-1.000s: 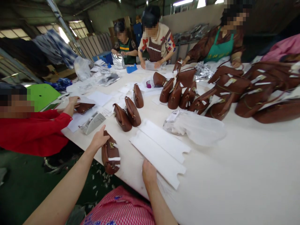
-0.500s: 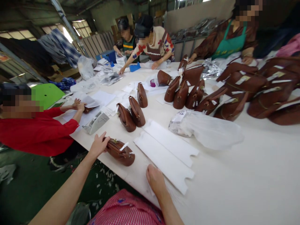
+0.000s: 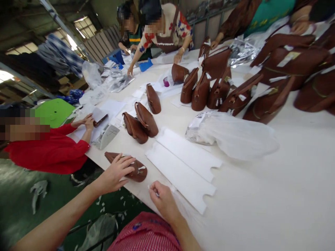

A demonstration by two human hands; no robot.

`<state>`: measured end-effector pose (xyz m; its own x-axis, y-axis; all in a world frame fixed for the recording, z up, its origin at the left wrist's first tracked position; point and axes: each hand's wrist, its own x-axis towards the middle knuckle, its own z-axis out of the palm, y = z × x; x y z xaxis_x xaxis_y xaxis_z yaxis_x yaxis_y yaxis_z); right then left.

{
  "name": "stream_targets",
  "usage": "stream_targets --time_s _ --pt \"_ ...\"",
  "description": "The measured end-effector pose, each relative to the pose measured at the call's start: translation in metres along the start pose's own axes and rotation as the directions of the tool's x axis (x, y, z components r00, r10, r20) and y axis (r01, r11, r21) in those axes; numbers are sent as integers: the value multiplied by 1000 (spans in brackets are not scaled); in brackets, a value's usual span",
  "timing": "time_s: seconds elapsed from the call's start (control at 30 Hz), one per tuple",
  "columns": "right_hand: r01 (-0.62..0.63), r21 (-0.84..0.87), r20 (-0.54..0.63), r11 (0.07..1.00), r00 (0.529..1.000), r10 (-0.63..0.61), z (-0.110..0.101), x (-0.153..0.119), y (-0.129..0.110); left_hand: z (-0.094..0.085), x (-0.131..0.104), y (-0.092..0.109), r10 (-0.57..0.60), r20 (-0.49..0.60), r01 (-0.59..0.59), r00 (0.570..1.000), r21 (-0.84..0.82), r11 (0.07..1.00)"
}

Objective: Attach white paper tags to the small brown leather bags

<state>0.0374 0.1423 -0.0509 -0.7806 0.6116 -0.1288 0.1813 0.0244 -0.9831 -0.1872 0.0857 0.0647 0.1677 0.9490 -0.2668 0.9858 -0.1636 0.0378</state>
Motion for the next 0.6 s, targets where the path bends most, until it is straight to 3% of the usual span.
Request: stream_targets --time_s 0.13,0.3,0.43,0.6 --pt "-7 145 39 989 999 1 6 9 -7 11 8 6 -78 -2 78 997 -7 997" --pt "-53 299 42 953 998 43 19 24 -10 14 11 1 -41 25 43 999 -82 996" --pt "-83 409 34 909 997 75 37 42 -10 20 10 0 -48 -50 43 998 -110 993" --pt "-93 508 22 856 995 95 52 62 -9 23 13 -4 42 -130 -57 991 -113 992"
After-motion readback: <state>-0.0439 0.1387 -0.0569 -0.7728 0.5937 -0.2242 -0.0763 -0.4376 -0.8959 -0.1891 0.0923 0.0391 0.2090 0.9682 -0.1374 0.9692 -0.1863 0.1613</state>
